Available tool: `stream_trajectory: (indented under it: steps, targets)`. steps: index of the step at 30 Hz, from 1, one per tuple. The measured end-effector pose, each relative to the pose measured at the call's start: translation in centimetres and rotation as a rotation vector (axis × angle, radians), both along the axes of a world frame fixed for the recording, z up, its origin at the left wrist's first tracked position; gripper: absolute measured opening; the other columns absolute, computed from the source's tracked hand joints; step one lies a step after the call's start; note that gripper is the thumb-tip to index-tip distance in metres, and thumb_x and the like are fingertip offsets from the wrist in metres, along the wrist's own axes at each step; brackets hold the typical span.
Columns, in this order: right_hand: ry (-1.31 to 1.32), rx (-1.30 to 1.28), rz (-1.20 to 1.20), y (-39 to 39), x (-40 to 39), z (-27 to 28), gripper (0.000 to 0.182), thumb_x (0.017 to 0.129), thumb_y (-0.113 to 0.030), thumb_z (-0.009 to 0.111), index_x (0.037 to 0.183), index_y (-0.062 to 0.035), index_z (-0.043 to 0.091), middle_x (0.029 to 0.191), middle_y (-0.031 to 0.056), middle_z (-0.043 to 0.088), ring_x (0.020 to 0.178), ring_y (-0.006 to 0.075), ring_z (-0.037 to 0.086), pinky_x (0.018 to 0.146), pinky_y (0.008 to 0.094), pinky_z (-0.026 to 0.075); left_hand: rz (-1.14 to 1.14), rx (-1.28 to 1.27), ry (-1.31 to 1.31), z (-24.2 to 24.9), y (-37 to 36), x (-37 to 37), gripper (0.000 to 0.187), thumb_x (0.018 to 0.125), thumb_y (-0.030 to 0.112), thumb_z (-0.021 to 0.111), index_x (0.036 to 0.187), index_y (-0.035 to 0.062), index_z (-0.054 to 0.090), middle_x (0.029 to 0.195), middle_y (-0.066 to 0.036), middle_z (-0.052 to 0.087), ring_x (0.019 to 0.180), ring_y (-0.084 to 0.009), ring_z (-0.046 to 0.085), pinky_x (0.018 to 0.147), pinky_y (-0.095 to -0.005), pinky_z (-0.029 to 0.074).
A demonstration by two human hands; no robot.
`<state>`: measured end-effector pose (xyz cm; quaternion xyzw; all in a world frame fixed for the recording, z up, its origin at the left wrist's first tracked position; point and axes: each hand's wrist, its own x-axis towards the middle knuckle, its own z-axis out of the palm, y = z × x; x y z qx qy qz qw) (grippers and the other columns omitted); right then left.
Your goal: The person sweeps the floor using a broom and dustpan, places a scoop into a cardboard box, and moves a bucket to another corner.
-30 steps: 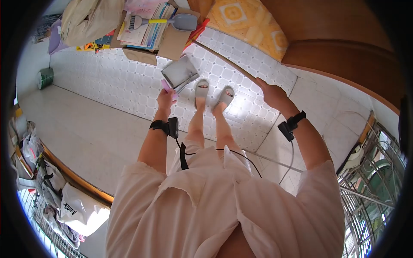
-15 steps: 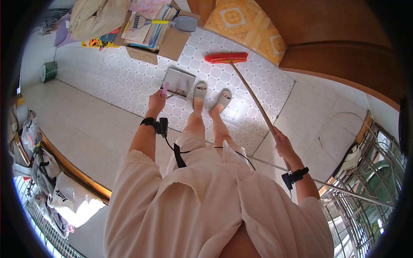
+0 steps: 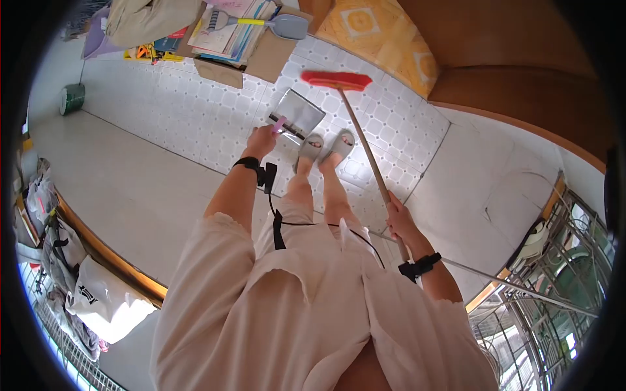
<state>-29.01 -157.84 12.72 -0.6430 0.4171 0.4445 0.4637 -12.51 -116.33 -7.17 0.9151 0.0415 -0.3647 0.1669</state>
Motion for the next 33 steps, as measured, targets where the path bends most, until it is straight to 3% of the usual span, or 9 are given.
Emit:
stream_trajectory:
  steps: [3, 6, 10, 15, 18, 21, 24, 30, 33]
  targets:
    - [0.091, 0.172, -0.094, -1.6, 1.2, 4.9, 0.049, 0.106, -0.038, 0.041, 0.154, -0.0267, 0.036, 0.062, -0.0054, 0.039, 0.045, 0.0042, 0.031, 0.039, 0.0209, 0.029, 0.028, -0.055, 0.003, -0.1, 0.0, -0.9, 0.029, 0.093, 0.031, 0.059, 0.113, 0.012, 0.065, 0.109, -0.015, 0.07, 0.111, -0.0418, 0.058, 0.092, -0.0518, 0.049]
    - [0.069, 0.067, 0.003, -1.7, 2.8, 8.6, 0.047, 0.106, -0.036, 0.042, 0.152, -0.0263, 0.039, 0.063, -0.0052, 0.04, 0.045, 0.0034, 0.032, 0.039, 0.0204, 0.03, -0.02, -0.043, 0.014, -1.2, 0.6, -1.3, 0.029, 0.092, 0.032, 0.059, 0.113, 0.0123, 0.065, 0.111, -0.016, 0.069, 0.111, -0.0421, 0.058, 0.094, -0.0518, 0.048]
    - [-0.063, -0.023, 0.124, -0.6, 3.0, 2.9, 0.047, 0.106, -0.032, 0.042, 0.153, -0.0255, 0.039, 0.063, -0.0047, 0.041, 0.044, 0.0047, 0.034, 0.037, 0.0224, 0.033, 0.029, -0.023, 0.025, -0.2, 1.2, -1.9, 0.029, 0.092, 0.032, 0.059, 0.111, 0.0118, 0.066, 0.112, -0.016, 0.069, 0.112, -0.0424, 0.058, 0.096, -0.0514, 0.047]
    - [-0.187, -0.115, 0.307, 5.2, 1.4, -3.5, 0.049, 0.106, -0.027, 0.04, 0.154, -0.0214, 0.034, 0.064, 0.0036, 0.052, 0.043, 0.0122, 0.046, 0.037, 0.0317, 0.041, -0.033, -0.043, 0.04, -0.3, 2.0, -2.1, 0.027, 0.094, 0.03, 0.057, 0.109, 0.0109, 0.068, 0.111, -0.016, 0.07, 0.113, -0.0415, 0.059, 0.103, -0.0492, 0.043]
    - [-0.031, 0.074, 0.146, 6.1, -0.7, -0.3, 0.049, 0.106, -0.028, 0.039, 0.155, -0.0216, 0.034, 0.064, 0.0, 0.044, 0.044, 0.0092, 0.039, 0.037, 0.029, 0.038, -0.044, -0.001, 0.02, -1.9, 2.5, -2.8, 0.026, 0.095, 0.03, 0.057, 0.109, 0.0116, 0.068, 0.11, -0.015, 0.07, 0.112, -0.0392, 0.06, 0.106, -0.0486, 0.04]
    - [0.18, 0.301, -0.07, 4.4, 0.7, 5.0, 0.048, 0.107, -0.034, 0.04, 0.155, -0.0261, 0.035, 0.063, -0.0068, 0.037, 0.046, 0.005, 0.032, 0.04, 0.0225, 0.03, -0.022, 0.006, 0.03, 0.8, 2.2, -2.9, 0.026, 0.095, 0.029, 0.056, 0.111, 0.0123, 0.067, 0.111, -0.015, 0.07, 0.11, -0.0374, 0.062, 0.108, -0.0491, 0.037]
    - [0.215, 0.341, 0.011, 2.0, 1.7, 9.5, 0.049, 0.107, -0.036, 0.043, 0.154, -0.0256, 0.037, 0.064, -0.0068, 0.039, 0.048, 0.003, 0.031, 0.042, 0.0203, 0.029, -0.037, 0.008, 0.039, -0.1, 2.9, -3.2, 0.026, 0.095, 0.028, 0.056, 0.112, 0.0132, 0.067, 0.112, -0.015, 0.07, 0.11, -0.0368, 0.062, 0.109, -0.0499, 0.037]
    - [0.092, 0.107, 0.105, 0.8, -0.5, 11.8, 0.047, 0.107, -0.036, 0.044, 0.152, -0.0226, 0.04, 0.065, -0.005, 0.043, 0.047, 0.0037, 0.035, 0.041, 0.0208, 0.033, -0.015, -0.001, 0.113, 0.3, 3.9, -4.6, 0.036, 0.096, 0.031, 0.055, 0.122, 0.0082, 0.063, 0.121, -0.017, 0.066, 0.121, -0.0479, 0.053, 0.106, -0.0522, 0.042]
    - [-0.021, 0.002, 0.092, -0.3, -2.2, 9.2, 0.048, 0.105, -0.032, 0.044, 0.151, -0.0216, 0.042, 0.063, -0.0026, 0.047, 0.045, 0.0045, 0.039, 0.039, 0.0232, 0.038, -0.061, -0.014, 0.091, 1.7, 4.0, -4.6, 0.031, 0.094, 0.028, 0.056, 0.117, 0.0097, 0.065, 0.117, -0.015, 0.068, 0.117, -0.0383, 0.059, 0.112, -0.0496, 0.035]
